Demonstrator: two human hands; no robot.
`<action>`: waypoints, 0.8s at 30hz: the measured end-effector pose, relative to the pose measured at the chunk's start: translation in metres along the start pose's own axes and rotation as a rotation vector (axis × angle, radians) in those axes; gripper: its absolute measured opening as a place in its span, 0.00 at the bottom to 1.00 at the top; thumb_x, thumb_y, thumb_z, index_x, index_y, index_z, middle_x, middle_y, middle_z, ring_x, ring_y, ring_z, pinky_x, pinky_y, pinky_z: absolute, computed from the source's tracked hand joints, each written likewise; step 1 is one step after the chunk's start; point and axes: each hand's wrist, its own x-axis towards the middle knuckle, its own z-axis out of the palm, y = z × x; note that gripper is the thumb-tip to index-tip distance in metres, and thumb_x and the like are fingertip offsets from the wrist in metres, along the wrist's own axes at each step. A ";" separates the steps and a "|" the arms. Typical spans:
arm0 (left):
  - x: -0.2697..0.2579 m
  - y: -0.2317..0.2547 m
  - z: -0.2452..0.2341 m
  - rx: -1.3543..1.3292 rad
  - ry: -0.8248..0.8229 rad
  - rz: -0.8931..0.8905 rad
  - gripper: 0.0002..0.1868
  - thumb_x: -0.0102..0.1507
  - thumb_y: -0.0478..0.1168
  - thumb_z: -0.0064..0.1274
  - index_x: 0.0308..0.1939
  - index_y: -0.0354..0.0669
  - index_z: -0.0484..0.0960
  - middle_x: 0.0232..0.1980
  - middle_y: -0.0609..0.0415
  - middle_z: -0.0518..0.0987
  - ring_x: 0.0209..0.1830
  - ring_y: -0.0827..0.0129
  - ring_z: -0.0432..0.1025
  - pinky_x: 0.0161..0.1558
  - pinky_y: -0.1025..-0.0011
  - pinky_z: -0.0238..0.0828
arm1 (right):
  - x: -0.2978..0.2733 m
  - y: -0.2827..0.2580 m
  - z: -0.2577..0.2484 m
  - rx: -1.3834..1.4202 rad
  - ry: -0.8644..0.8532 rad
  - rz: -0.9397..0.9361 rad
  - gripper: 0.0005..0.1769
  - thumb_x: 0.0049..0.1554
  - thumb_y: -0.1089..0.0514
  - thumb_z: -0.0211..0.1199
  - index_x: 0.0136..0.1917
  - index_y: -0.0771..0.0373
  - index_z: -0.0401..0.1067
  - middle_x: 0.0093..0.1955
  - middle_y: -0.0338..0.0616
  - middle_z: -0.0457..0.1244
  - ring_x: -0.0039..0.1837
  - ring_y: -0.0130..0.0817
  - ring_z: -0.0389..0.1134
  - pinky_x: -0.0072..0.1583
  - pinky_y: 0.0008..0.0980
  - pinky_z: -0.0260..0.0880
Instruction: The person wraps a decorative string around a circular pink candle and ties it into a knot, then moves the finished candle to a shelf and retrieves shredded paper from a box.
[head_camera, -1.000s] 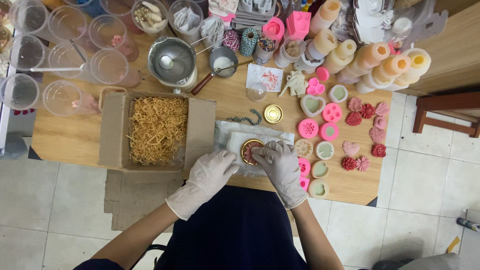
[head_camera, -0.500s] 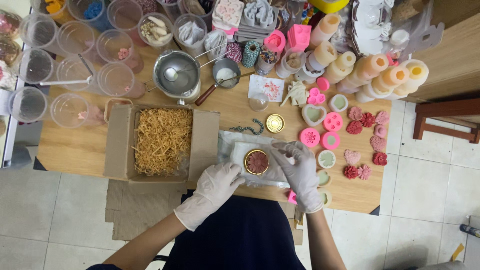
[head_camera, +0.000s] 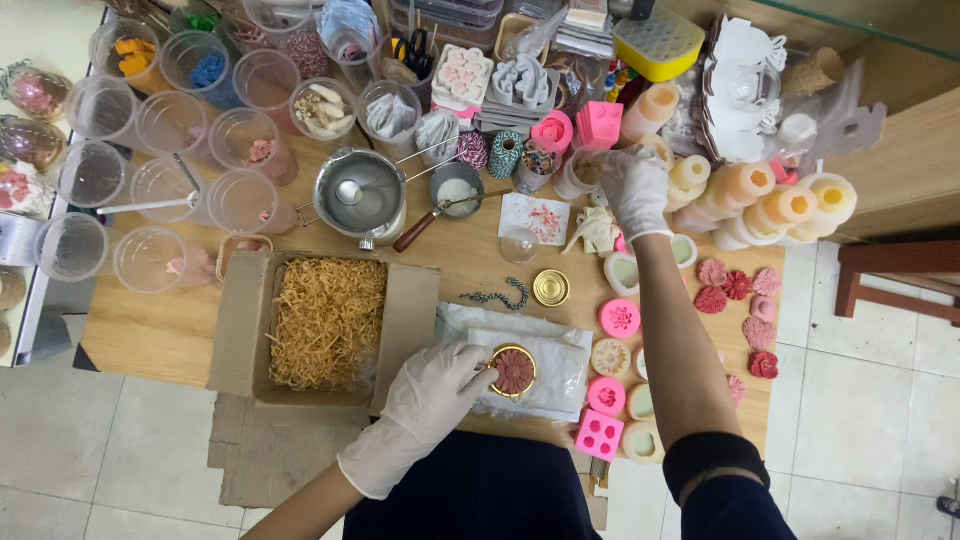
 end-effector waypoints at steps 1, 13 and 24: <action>0.002 0.002 -0.002 0.002 -0.003 -0.008 0.12 0.62 0.46 0.60 0.38 0.45 0.77 0.34 0.52 0.79 0.34 0.54 0.76 0.36 0.56 0.72 | 0.005 0.004 0.009 0.006 -0.006 0.000 0.08 0.55 0.54 0.72 0.50 0.48 0.84 0.48 0.46 0.69 0.48 0.47 0.70 0.51 0.46 0.71; -0.006 -0.025 -0.004 -0.065 -0.083 -0.181 0.10 0.63 0.44 0.59 0.45 0.50 0.79 0.37 0.53 0.80 0.38 0.56 0.77 0.40 0.59 0.74 | 0.004 0.000 -0.009 0.762 -0.213 0.220 0.06 0.57 0.63 0.70 0.49 0.61 0.78 0.47 0.36 0.72 0.48 0.22 0.73 0.53 0.25 0.75; 0.001 -0.022 0.042 0.087 -0.319 0.029 0.66 0.43 0.61 0.72 0.78 0.47 0.52 0.73 0.45 0.62 0.72 0.49 0.58 0.68 0.51 0.55 | -0.180 -0.107 -0.158 1.157 -0.424 0.596 0.08 0.56 0.62 0.67 0.50 0.64 0.76 0.49 0.32 0.71 0.51 0.16 0.70 0.55 0.19 0.70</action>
